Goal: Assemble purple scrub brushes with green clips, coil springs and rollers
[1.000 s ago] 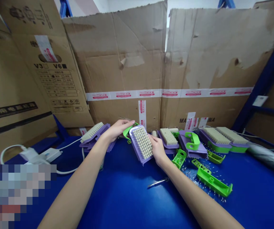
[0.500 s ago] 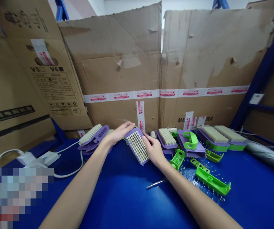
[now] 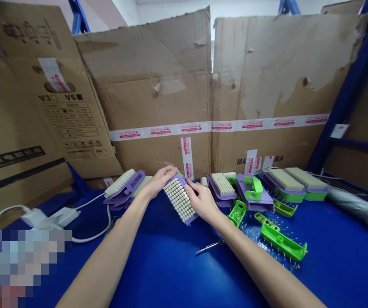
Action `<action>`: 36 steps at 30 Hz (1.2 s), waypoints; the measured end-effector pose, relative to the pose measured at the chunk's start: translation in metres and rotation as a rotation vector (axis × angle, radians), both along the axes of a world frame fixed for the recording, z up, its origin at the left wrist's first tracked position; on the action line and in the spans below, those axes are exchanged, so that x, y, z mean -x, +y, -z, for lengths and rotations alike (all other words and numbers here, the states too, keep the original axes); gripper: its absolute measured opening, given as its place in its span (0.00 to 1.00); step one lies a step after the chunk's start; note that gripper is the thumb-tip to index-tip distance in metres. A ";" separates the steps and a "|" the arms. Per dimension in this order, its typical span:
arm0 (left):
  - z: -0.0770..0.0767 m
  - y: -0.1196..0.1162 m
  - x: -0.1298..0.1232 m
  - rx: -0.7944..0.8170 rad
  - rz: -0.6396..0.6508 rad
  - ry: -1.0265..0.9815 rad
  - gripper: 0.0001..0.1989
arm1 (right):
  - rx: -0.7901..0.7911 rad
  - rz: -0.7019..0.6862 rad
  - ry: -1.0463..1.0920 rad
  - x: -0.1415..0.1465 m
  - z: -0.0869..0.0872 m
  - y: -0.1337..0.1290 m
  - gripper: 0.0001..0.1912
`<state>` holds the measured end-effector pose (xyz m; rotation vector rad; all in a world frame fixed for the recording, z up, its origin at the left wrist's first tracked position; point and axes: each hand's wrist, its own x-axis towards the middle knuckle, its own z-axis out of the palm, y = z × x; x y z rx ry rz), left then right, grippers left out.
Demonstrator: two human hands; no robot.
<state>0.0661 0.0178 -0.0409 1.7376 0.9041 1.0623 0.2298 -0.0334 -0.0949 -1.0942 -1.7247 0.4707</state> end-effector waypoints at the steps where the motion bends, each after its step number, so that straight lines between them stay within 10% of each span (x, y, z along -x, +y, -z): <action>1: 0.001 0.001 0.000 0.017 0.011 -0.019 0.18 | -0.003 -0.002 -0.019 0.000 -0.001 0.000 0.24; 17: -0.002 0.002 -0.001 0.084 0.131 -0.049 0.16 | 0.004 0.037 0.134 0.011 -0.003 -0.004 0.25; 36: -0.014 -0.009 0.012 0.083 0.299 0.124 0.25 | 0.768 -0.429 0.890 -0.001 -0.004 -0.010 0.12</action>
